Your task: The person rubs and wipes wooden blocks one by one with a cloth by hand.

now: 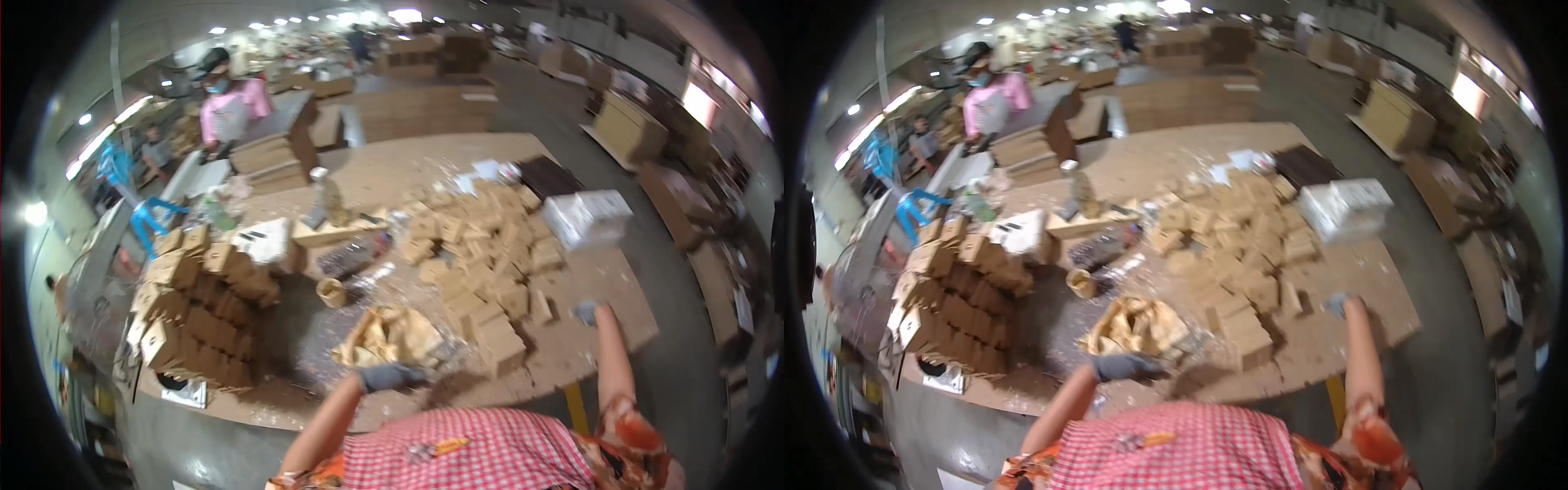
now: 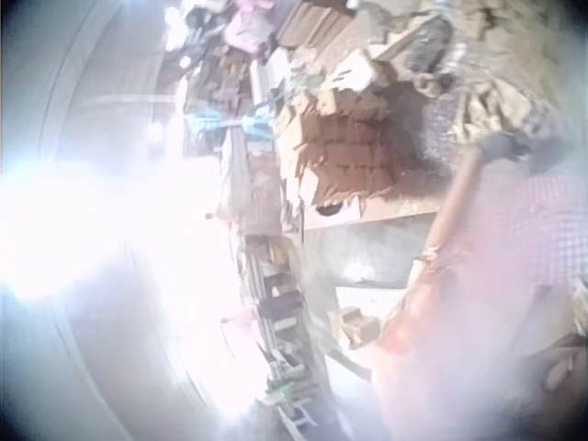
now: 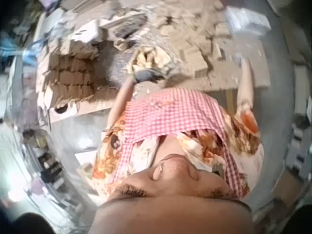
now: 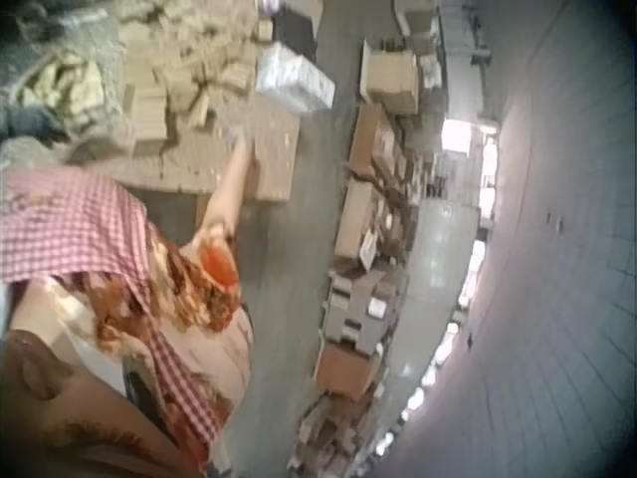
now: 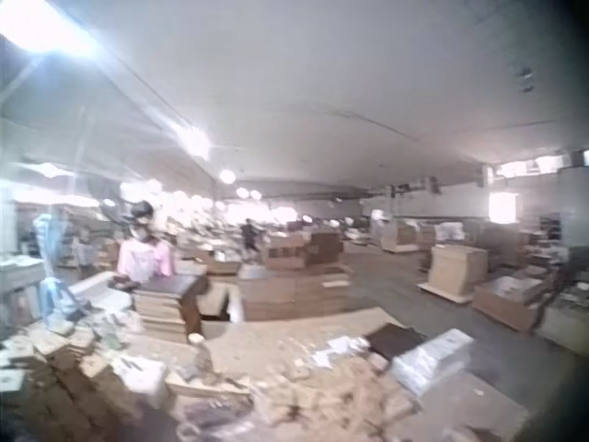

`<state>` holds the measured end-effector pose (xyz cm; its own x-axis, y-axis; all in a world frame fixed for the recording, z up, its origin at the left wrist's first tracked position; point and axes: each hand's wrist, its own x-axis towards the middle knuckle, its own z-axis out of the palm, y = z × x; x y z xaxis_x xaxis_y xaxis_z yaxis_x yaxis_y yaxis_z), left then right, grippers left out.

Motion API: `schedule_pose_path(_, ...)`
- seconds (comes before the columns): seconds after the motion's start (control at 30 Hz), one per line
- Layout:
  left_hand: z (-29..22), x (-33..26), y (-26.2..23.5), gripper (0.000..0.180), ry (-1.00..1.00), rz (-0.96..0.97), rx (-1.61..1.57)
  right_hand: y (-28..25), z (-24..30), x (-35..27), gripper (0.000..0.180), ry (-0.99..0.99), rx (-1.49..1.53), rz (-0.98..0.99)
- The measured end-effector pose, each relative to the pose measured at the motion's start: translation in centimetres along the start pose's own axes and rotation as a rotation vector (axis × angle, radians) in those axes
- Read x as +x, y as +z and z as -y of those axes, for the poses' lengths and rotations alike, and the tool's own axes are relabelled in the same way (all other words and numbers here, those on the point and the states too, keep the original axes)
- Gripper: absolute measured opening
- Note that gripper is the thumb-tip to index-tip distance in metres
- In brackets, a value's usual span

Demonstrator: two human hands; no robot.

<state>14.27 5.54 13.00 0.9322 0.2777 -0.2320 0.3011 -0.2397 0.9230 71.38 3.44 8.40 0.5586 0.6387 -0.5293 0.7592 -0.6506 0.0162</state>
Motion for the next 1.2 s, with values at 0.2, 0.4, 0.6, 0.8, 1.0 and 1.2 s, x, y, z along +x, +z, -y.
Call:
schedule_pose_path(0.2,2.9,2.7,3.0,0.034,-0.078,-0.254,-0.189,4.3,-3.1,-0.6,0.047,-0.271,0.127,-0.151)
schedule_pose_path(0.4,7.3,2.6,6.1,0.047,-0.374,-0.443,-0.799,2.7,8.3,-7.9,0.046,-0.711,0.395,-0.333)
schedule_pose_path(0.6,10.7,3.5,8.7,0.047,-0.408,-0.417,-0.903,7.4,17.1,-12.0,0.051,-0.818,0.073,-0.214)
schedule_pose_path(0.8,8.8,1.5,9.8,0.048,-0.358,-0.57,-0.804,9.5,19.9,-18.2,0.074,-0.589,-0.205,-0.427)
schedule_pose_path(1.0,6.5,-2.2,9.7,0.043,-0.25,-0.587,-0.786,10.9,19.4,-17.1,0.069,-0.623,-0.122,-0.5)
schedule_pose_path(1.2,3.1,-8.6,5.2,0.042,-0.149,-0.855,-1.034,11.6,18.7,-17.0,0.065,-0.65,-0.032,-0.614)
